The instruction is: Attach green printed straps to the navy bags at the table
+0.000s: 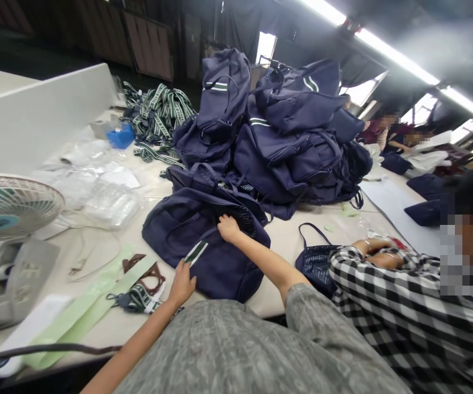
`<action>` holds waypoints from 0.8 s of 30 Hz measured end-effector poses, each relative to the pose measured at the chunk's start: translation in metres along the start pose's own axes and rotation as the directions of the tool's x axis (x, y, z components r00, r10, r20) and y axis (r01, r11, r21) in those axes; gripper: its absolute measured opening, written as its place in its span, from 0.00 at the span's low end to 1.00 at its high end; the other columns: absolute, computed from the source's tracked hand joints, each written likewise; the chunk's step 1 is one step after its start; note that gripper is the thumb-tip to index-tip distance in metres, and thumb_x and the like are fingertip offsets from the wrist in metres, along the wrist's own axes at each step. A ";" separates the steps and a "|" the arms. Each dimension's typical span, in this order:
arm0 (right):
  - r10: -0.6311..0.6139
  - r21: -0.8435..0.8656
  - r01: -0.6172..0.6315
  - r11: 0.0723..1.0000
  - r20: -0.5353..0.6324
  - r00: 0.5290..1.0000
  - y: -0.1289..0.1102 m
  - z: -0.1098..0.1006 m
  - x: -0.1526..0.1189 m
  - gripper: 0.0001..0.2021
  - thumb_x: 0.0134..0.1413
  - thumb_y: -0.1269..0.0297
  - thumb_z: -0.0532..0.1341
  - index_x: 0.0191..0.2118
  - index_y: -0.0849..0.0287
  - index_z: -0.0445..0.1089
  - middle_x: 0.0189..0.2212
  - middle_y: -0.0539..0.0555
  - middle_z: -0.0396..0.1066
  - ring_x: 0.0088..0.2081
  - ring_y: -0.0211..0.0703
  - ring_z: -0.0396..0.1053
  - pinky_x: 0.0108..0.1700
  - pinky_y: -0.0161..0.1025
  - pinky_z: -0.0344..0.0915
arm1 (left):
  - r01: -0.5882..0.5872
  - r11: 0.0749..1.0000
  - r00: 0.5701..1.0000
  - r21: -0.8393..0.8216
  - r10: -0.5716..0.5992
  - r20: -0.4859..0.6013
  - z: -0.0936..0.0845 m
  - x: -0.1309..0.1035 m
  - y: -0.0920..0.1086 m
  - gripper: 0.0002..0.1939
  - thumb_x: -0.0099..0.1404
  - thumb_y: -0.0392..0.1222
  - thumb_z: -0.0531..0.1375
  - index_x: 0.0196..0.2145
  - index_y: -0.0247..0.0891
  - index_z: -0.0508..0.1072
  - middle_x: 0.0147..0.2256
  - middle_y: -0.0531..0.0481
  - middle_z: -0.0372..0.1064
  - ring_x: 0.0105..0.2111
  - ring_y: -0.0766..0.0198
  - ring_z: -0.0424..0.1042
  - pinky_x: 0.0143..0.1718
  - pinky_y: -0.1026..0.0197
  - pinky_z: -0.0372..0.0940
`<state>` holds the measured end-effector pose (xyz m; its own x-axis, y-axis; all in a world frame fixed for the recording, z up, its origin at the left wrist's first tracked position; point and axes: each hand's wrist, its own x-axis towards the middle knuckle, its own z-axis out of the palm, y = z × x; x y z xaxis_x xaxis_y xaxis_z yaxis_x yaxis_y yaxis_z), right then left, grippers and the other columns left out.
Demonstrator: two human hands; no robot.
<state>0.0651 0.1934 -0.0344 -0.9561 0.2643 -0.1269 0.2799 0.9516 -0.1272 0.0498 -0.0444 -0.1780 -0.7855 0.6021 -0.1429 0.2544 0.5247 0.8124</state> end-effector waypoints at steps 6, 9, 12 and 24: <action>0.021 0.380 0.011 0.925 -0.080 0.997 -0.007 -0.038 -0.016 0.14 0.63 0.61 0.52 0.33 0.61 0.70 0.26 0.53 0.71 0.29 0.41 0.67 0.32 0.35 0.59 | 0.107 0.957 0.992 -0.270 -0.083 0.097 -0.011 0.010 0.027 0.35 0.54 0.49 0.63 0.56 0.33 0.63 0.64 0.32 0.51 0.65 0.45 0.50 0.64 0.43 0.50; 0.038 0.904 -0.017 0.428 0.000 0.999 -0.034 -0.035 -0.033 0.16 0.56 0.51 0.59 0.28 0.60 0.67 0.20 0.47 0.65 0.25 0.36 0.62 0.31 0.34 0.59 | 0.162 0.889 0.973 -0.428 -0.070 0.222 -0.025 0.023 0.048 0.31 0.61 0.58 0.56 0.57 0.37 0.64 0.61 0.36 0.59 0.60 0.50 0.61 0.55 0.50 0.64; 0.060 0.981 -0.183 -0.066 0.187 0.981 -0.056 -0.020 -0.043 0.18 0.43 0.49 0.68 0.26 0.61 0.66 0.20 0.47 0.66 0.25 0.37 0.64 0.34 0.36 0.63 | 0.207 0.803 0.951 -0.559 -0.032 0.306 -0.043 0.030 0.067 0.29 0.65 0.62 0.48 0.54 0.40 0.66 0.58 0.39 0.64 0.55 0.53 0.67 0.47 0.53 0.70; 0.124 0.962 -0.176 -0.210 0.205 0.971 -0.036 -0.015 -0.055 0.19 0.39 0.52 0.71 0.26 0.60 0.66 0.21 0.45 0.65 0.25 0.35 0.63 0.34 0.34 0.64 | 0.378 0.667 0.897 -0.643 -0.435 0.077 -0.030 0.024 0.087 0.27 0.50 0.53 0.68 0.40 0.33 0.64 0.45 0.36 0.66 0.40 0.57 0.71 0.35 0.54 0.73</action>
<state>0.1065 0.1464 -0.0084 -0.8757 0.3425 -0.3404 0.1935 -0.3970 -0.8972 0.0357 -0.0023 -0.0937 -0.7722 0.3582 -0.5249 -0.4898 0.1907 0.8507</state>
